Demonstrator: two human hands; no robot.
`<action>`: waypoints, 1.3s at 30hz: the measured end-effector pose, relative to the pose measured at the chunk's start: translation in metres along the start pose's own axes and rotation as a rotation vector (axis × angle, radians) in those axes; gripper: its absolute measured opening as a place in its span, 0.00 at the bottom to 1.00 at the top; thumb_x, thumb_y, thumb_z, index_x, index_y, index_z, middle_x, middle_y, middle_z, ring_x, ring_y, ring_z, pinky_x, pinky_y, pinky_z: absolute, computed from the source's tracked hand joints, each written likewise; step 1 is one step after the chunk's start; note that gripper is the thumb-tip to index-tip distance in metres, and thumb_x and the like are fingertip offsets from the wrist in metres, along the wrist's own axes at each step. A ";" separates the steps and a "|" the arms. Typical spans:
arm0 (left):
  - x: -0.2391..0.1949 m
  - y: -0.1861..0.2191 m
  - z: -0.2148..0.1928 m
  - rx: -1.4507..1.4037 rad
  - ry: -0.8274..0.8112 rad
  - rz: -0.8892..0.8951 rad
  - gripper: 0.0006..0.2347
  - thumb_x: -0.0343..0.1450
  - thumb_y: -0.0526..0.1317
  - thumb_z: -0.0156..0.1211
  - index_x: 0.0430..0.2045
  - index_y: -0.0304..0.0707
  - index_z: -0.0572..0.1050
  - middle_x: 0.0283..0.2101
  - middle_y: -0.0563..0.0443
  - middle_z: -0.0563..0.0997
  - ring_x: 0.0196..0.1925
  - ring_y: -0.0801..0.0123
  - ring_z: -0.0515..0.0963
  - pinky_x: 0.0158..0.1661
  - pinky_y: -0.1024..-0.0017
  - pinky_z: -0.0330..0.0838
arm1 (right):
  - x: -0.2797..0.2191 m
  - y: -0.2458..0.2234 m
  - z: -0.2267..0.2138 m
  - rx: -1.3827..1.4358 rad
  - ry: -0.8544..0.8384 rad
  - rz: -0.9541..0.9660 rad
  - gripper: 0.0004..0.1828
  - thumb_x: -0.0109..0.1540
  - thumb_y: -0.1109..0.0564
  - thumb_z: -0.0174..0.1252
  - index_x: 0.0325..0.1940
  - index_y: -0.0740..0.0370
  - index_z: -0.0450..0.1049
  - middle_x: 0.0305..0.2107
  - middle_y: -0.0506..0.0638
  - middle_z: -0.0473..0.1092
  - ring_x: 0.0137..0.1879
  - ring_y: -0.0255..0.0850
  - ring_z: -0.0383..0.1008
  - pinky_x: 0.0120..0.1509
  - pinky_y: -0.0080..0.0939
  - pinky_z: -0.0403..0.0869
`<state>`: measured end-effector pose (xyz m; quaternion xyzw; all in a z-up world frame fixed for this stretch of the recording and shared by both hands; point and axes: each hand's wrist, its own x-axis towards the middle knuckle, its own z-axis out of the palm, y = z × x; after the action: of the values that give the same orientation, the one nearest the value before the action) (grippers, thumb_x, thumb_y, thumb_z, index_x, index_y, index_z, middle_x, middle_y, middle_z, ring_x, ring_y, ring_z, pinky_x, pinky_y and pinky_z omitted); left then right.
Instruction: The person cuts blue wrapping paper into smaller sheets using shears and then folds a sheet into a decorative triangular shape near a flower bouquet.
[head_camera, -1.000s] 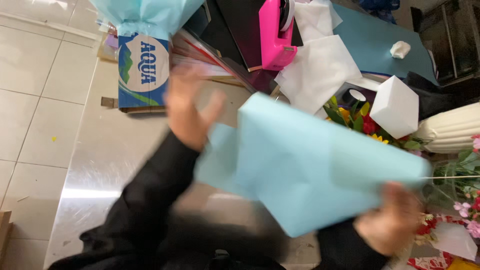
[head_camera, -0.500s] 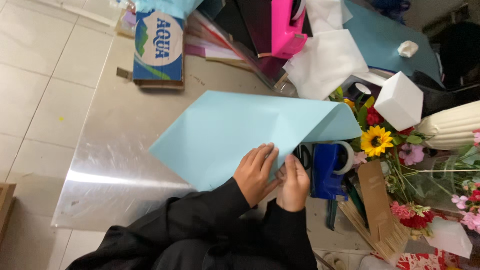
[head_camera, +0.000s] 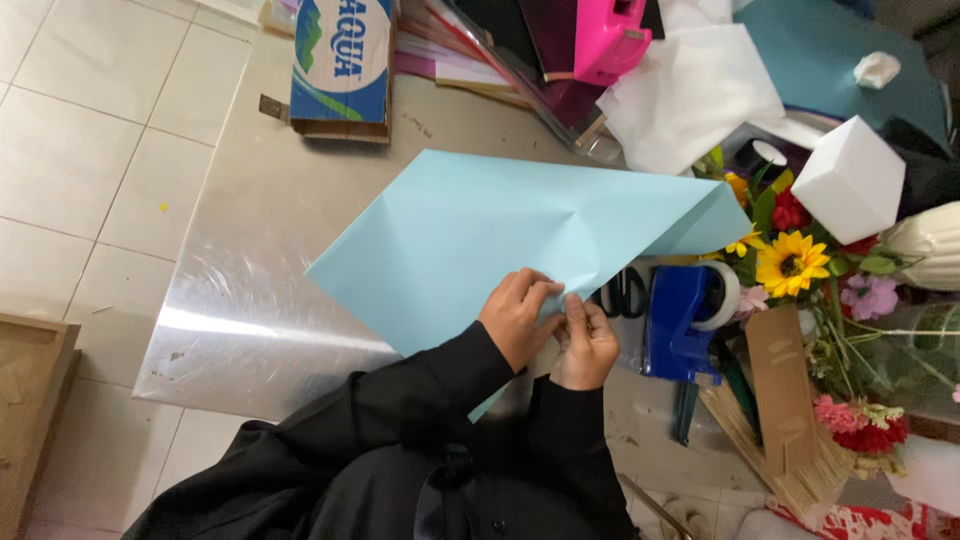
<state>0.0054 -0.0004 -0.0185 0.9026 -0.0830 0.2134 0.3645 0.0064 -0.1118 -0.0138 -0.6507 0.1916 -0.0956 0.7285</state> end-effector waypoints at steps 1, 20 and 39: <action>0.000 0.001 -0.004 -0.001 0.001 0.003 0.21 0.63 0.41 0.78 0.47 0.39 0.75 0.46 0.50 0.71 0.47 0.58 0.81 0.44 0.65 0.83 | 0.003 0.007 -0.005 0.020 -0.010 -0.016 0.09 0.64 0.57 0.71 0.35 0.63 0.79 0.20 0.47 0.66 0.27 0.31 0.70 0.32 0.38 0.80; 0.039 0.012 -0.073 0.373 0.326 0.347 0.17 0.77 0.31 0.52 0.63 0.39 0.73 0.38 0.47 0.72 0.32 0.63 0.78 0.37 0.70 0.79 | -0.009 -0.044 0.003 0.017 -0.195 -0.032 0.15 0.68 0.59 0.67 0.31 0.61 0.69 0.21 0.45 0.65 0.32 0.32 0.70 0.37 0.32 0.71; 0.017 0.003 -0.049 -0.136 -0.459 -0.094 0.22 0.68 0.35 0.70 0.51 0.45 0.62 0.25 0.54 0.82 0.27 0.53 0.85 0.31 0.56 0.80 | -0.040 -0.057 -0.003 -0.245 -0.249 -0.128 0.21 0.76 0.49 0.46 0.68 0.63 0.70 0.61 0.60 0.70 0.67 0.50 0.68 0.75 0.62 0.65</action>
<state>0.0036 0.0309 0.0223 0.9037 -0.1359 -0.0205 0.4056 -0.0250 -0.1066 0.0482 -0.7522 0.0686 -0.0364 0.6543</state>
